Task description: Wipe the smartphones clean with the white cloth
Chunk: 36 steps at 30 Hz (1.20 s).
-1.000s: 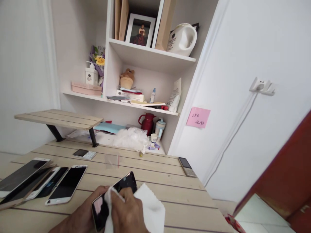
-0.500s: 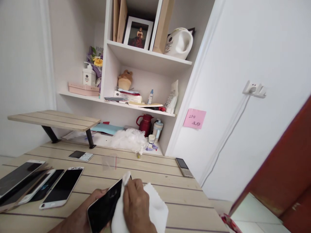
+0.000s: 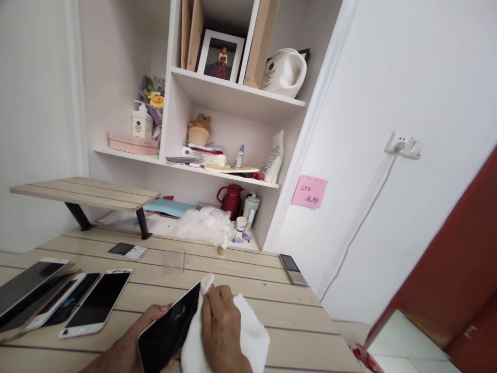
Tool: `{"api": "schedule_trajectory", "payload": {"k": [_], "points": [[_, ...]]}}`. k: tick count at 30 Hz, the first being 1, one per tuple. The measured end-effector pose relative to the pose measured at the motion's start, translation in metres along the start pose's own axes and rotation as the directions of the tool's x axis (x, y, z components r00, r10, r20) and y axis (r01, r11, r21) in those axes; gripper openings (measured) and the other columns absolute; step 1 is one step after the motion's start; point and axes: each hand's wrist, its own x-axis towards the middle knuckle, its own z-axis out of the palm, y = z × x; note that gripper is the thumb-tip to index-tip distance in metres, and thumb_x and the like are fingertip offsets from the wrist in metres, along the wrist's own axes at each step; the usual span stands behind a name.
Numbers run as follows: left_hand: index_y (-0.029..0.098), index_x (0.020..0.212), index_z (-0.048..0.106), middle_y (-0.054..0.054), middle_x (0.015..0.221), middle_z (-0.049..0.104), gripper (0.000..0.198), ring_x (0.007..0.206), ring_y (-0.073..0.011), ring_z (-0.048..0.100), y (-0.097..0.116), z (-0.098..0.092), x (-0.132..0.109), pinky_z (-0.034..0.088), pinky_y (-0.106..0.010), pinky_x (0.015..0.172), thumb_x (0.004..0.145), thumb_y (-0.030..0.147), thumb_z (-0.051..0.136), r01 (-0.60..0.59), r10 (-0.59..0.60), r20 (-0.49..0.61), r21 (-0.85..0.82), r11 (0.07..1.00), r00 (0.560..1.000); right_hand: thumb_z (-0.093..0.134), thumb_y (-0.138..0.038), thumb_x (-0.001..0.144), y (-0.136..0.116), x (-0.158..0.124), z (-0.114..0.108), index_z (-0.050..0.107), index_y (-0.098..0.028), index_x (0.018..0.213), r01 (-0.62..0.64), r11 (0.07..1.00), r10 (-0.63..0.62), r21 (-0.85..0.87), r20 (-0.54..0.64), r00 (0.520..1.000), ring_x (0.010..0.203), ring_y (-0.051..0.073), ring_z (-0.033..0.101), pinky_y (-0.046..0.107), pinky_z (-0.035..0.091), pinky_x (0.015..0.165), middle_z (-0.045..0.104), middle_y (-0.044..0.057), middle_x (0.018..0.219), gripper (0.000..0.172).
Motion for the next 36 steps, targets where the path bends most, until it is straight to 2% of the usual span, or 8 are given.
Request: {"api": "schedule_trajectory", "payload": {"k": [2,7,13,17,19,25,31,36], "points": [[0.016,0.081,0.068,-0.008,0.065,0.069,0.047,0.057,-0.0196,0.062,0.002,0.001,-0.002,0.043,-0.026,0.050,0.085,0.061,0.055,-0.004,0.004,-0.005,0.015,1.000,1.000,0.035,-0.015,0.100,0.000,0.001,-0.001,0.060,-0.022,0.096,-0.014,1.000,0.014,0.014,0.004,1.000,0.072,0.017,0.061,0.030,0.051,0.067,0.053,0.003,0.084,0.026],[0.019,0.072,0.065,-0.001,0.056,0.062,0.041,0.052,-0.0186,0.059,0.003,0.000,-0.002,0.043,-0.026,0.046,0.080,0.059,0.063,-0.042,0.040,-0.035,-0.038,0.998,0.999,0.037,-0.016,0.099,-0.007,-0.005,0.002,0.061,-0.022,0.107,0.101,0.992,-0.112,0.074,0.177,0.978,0.069,0.016,0.061,0.028,0.049,0.062,0.054,0.005,0.091,0.025],[0.015,0.078,0.069,-0.011,0.063,0.070,0.050,0.053,-0.0189,0.062,0.006,0.005,-0.004,0.042,-0.025,0.047,0.084,0.062,0.053,-0.008,0.009,-0.070,0.019,1.000,0.998,0.037,-0.014,0.100,0.000,-0.001,0.003,0.059,-0.023,0.092,-0.050,0.998,0.050,0.042,-0.001,0.999,0.073,0.018,0.060,0.030,0.050,0.069,0.053,0.003,0.083,0.025],[0.018,0.073,0.067,-0.003,0.054,0.063,0.047,0.047,-0.0190,0.059,0.006,0.006,-0.004,0.041,-0.026,0.042,0.073,0.065,0.066,-0.049,0.045,-0.106,-0.032,0.998,0.993,0.041,-0.014,0.098,-0.007,-0.006,0.004,0.060,-0.023,0.094,0.095,0.993,-0.105,0.075,0.148,0.983,0.070,0.016,0.060,0.026,0.048,0.061,0.054,0.003,0.086,0.021],[0.018,0.070,0.067,-0.002,0.053,0.061,0.048,0.046,-0.0189,0.058,0.005,0.004,-0.002,0.042,-0.026,0.041,0.074,0.065,0.065,-0.060,0.054,-0.109,-0.046,0.997,0.993,0.041,-0.014,0.097,-0.008,-0.007,0.003,0.061,-0.023,0.100,0.150,0.987,-0.158,0.055,0.194,0.968,0.070,0.017,0.060,0.027,0.047,0.061,0.055,0.005,0.090,0.022],[0.010,0.086,0.071,-0.014,0.074,0.074,0.056,0.058,-0.0189,0.064,0.003,-0.004,-0.001,0.044,-0.025,0.049,0.088,0.061,0.049,0.012,-0.011,0.026,-0.023,1.000,1.000,0.036,-0.014,0.100,0.005,0.001,0.003,0.062,-0.020,0.097,-0.052,0.999,0.051,0.008,0.020,0.998,0.072,0.018,0.059,0.030,0.047,0.069,0.053,0.003,0.083,0.026],[0.018,0.076,0.068,-0.004,0.055,0.066,0.044,0.048,-0.0190,0.061,-0.002,-0.009,0.004,0.044,-0.026,0.044,0.084,0.060,0.058,-0.068,0.066,-0.022,-0.085,0.994,0.998,0.037,-0.014,0.098,-0.003,-0.007,0.005,0.062,-0.022,0.105,0.098,0.995,-0.100,0.017,0.167,0.981,0.073,0.018,0.061,0.029,0.047,0.065,0.055,0.006,0.092,0.027],[0.012,0.082,0.073,-0.015,0.074,0.075,0.056,0.056,-0.0194,0.064,0.003,-0.002,0.001,0.045,-0.025,0.048,0.080,0.065,0.058,-0.031,0.032,0.013,-0.038,0.999,0.999,0.035,-0.013,0.100,0.002,-0.001,0.004,0.063,-0.020,0.101,-0.035,0.999,0.036,-0.022,0.032,0.999,0.071,0.018,0.059,0.029,0.048,0.067,0.053,0.004,0.085,0.028]]}}
